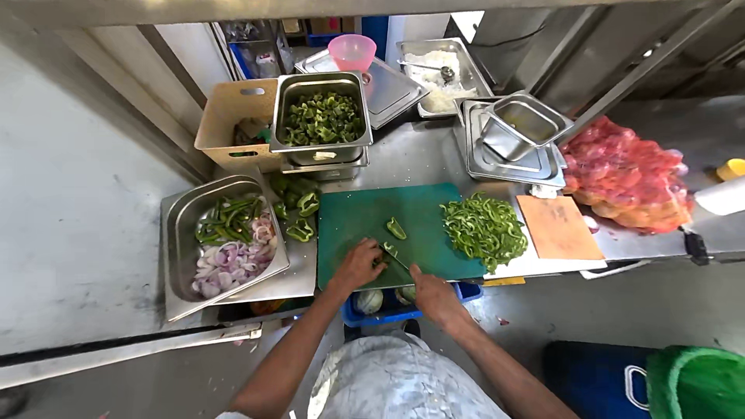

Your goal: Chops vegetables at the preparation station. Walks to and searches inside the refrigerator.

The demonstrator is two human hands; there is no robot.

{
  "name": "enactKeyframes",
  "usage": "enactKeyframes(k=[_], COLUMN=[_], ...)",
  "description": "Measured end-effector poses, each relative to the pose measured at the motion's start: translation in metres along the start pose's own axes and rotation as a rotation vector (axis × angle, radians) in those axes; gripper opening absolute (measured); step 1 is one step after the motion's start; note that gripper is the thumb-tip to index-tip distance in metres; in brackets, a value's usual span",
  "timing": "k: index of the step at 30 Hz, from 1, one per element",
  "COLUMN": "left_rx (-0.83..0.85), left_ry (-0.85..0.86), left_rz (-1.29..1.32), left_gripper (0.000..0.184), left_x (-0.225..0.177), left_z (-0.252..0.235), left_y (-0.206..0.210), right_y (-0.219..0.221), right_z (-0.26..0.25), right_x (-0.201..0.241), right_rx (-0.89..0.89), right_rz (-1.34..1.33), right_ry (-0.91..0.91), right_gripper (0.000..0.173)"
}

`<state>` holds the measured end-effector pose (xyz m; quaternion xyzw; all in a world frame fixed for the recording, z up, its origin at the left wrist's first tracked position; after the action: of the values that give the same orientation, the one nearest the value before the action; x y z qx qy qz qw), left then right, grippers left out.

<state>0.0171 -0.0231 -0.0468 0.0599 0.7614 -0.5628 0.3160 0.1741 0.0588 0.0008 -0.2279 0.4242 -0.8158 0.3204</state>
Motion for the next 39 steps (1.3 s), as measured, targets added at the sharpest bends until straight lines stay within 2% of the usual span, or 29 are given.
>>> enactKeyframes(k=[2,4,7,10,14,16,18,21,23,25,27,32,37,39], left_rx=[0.001,-0.017,-0.054,-0.088,-0.031,-0.039,-0.100,-0.352,-0.436,-0.355,-0.228,-0.095,-0.363,-0.417], left_ry=[-0.003,-0.023,-0.062,-0.056,-0.072,-0.071,-0.104,-0.237,-0.330,-0.346,-0.326,-0.269,-0.062,-0.042], left_rz=[-0.004,-0.005,0.026,0.050,0.055,0.049,0.053,0.142,0.114,-0.021,-0.153,-0.210,-0.231,-0.157], left_gripper=[0.024,0.026,0.031,0.027,0.021,0.020,0.019,0.018,0.033,0.058,0.067,0.052,0.036,0.034], left_x=[0.000,0.000,0.001,0.004,0.007,0.007,0.009,0.008,-0.002,-0.013,-0.018,-0.013,-0.009,-0.001], left_z=[0.001,0.004,0.009,0.015,0.016,0.014,0.019,0.018,0.008,-0.007,-0.017,-0.017,-0.014,-0.015], left_y=[0.003,0.002,-0.007,-0.010,-0.006,-0.007,-0.009,-0.015,-0.006,0.015,0.035,0.043,0.028,0.022], right_y=[0.016,0.015,-0.001,-0.013,0.022,0.024,0.012,-0.016,-0.024,-0.022,-0.018,0.002,0.016,0.018], right_z=[-0.019,-0.026,-0.016,0.005,-0.012,-0.024,-0.018,-0.005,-0.001,-0.003,-0.003,0.002,0.010,0.012], right_x=[0.000,-0.002,-0.004,0.001,0.007,0.006,0.001,-0.017,-0.035,-0.051,-0.060,-0.071,-0.081,-0.086], right_rx=[-0.012,-0.003,-0.002,0.024,0.058,0.048,0.051,-0.051,-0.098,-0.144,-0.159,-0.152,-0.156,-0.179], right_rz=[-0.039,-0.054,-0.056,-0.019,-0.069,-0.090,-0.138,-0.288,-0.372,-0.414,-0.435,-0.521,-0.580,-0.605], right_ry=[-0.015,-0.036,-0.034,-0.048,-0.067,-0.080,-0.095,-0.094,-0.071,-0.040,-0.015,0.010,0.052,0.056], right_gripper=[0.048,0.050,0.048,0.046,0.051,0.051,0.046,0.033,0.030,0.029,0.030,0.038,0.038,0.041])
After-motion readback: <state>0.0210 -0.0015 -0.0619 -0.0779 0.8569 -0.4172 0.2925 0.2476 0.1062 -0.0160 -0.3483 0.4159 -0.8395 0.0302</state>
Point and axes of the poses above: each hand's wrist, its own z-axis away from the middle knuckle, its own y-axis out of the palm, x = y × z, the point moved 6 cm from there along -z, towards the middle knuckle, and after that the axes turned 9 degrees about -x, right-handed, at the moved point
